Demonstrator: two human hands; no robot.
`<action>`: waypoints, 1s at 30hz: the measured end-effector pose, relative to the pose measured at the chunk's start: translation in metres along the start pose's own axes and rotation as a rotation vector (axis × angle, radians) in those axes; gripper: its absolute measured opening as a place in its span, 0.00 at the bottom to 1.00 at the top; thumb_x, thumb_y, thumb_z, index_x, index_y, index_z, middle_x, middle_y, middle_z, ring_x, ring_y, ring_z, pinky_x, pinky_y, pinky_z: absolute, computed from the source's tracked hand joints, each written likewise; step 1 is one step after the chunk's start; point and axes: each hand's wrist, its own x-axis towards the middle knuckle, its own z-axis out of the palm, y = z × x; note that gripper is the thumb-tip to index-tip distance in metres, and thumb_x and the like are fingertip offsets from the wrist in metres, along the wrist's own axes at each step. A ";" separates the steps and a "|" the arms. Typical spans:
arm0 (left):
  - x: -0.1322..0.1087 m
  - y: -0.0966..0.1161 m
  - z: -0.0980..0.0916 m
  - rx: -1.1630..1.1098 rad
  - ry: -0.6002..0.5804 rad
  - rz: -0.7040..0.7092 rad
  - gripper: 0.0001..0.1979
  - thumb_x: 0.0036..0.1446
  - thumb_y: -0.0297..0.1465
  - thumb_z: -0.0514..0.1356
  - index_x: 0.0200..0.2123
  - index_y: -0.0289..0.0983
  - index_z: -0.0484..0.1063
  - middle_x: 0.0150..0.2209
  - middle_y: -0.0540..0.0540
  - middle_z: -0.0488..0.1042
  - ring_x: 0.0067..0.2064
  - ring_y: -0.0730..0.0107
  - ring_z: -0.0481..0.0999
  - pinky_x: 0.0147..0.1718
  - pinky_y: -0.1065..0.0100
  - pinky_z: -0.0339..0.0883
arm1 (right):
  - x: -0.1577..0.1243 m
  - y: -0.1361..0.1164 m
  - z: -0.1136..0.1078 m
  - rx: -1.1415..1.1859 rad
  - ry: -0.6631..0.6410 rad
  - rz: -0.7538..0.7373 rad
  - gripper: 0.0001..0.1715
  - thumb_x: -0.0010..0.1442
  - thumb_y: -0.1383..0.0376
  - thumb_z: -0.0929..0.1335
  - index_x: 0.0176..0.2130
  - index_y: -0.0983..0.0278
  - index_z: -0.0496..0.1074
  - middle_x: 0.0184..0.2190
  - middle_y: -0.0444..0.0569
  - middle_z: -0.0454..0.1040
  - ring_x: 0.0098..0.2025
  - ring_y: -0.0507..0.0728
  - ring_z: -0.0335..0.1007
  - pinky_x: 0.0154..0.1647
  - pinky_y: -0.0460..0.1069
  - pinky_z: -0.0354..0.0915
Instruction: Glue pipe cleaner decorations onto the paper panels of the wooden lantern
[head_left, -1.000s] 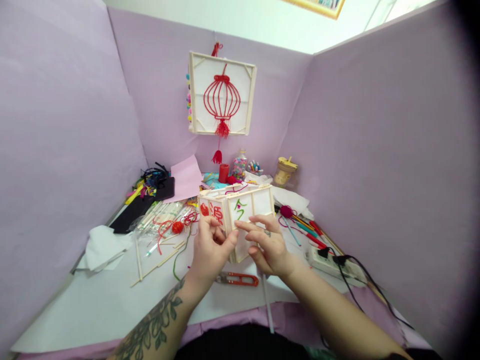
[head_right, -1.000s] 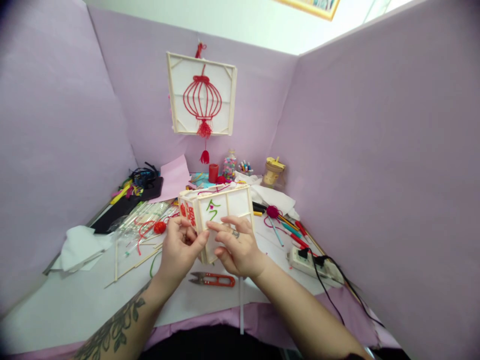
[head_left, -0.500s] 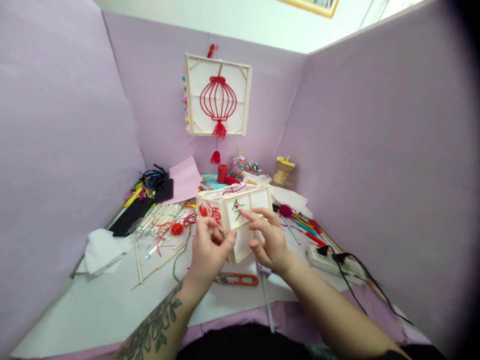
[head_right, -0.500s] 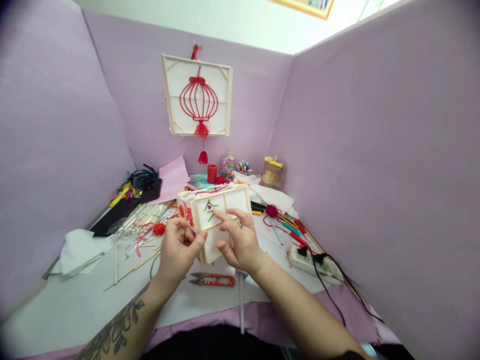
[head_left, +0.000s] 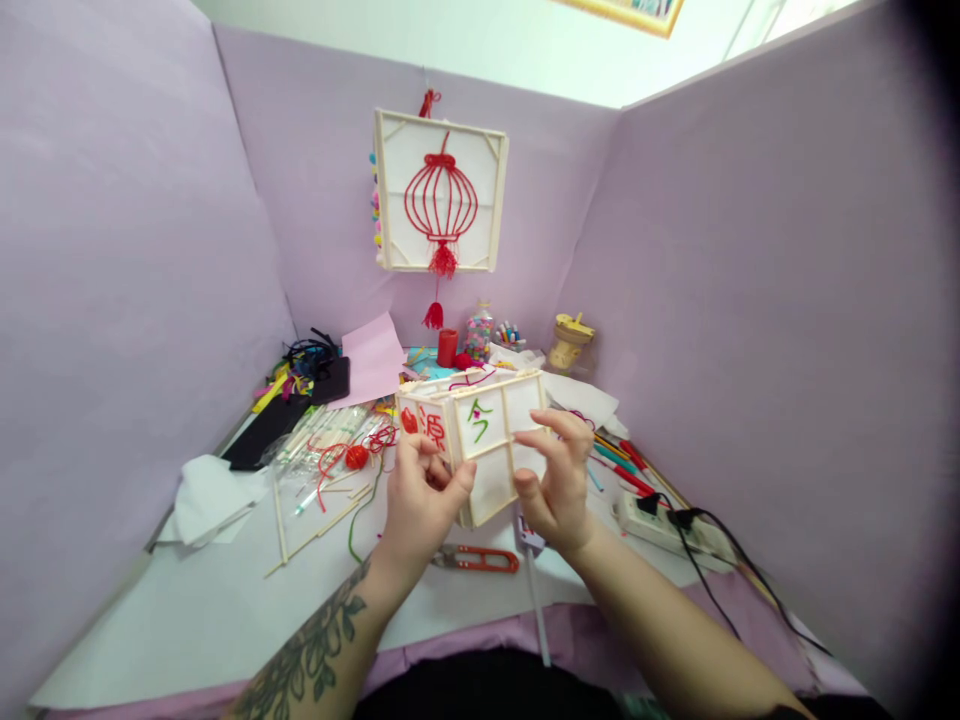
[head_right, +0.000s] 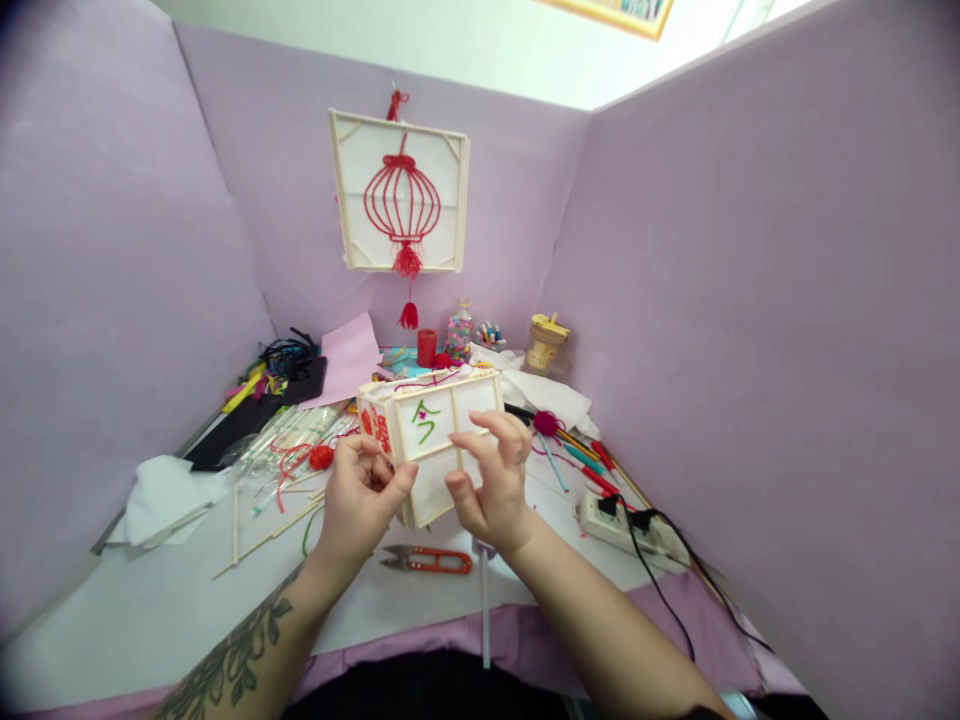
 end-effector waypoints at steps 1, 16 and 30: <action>0.000 0.000 0.000 -0.004 0.000 -0.001 0.18 0.52 0.34 0.64 0.38 0.41 0.55 0.20 0.61 0.59 0.21 0.77 0.62 0.24 0.74 0.59 | 0.002 -0.002 0.000 -0.045 -0.057 -0.027 0.17 0.64 0.57 0.61 0.50 0.56 0.69 0.54 0.54 0.61 0.57 0.67 0.56 0.58 0.66 0.56; 0.000 0.001 0.000 -0.005 -0.001 -0.005 0.18 0.52 0.35 0.64 0.37 0.41 0.55 0.19 0.62 0.59 0.21 0.78 0.62 0.23 0.75 0.58 | 0.007 -0.002 0.009 -0.089 -0.157 -0.098 0.23 0.65 0.52 0.59 0.52 0.55 0.73 0.63 0.52 0.56 0.63 0.69 0.49 0.63 0.66 0.52; 0.000 -0.004 0.000 -0.035 -0.003 -0.010 0.19 0.51 0.34 0.65 0.37 0.41 0.55 0.20 0.61 0.59 0.21 0.78 0.62 0.23 0.75 0.58 | 0.008 0.003 0.004 -0.018 -0.151 -0.097 0.27 0.67 0.49 0.56 0.55 0.55 0.71 0.64 0.51 0.57 0.64 0.67 0.51 0.63 0.66 0.52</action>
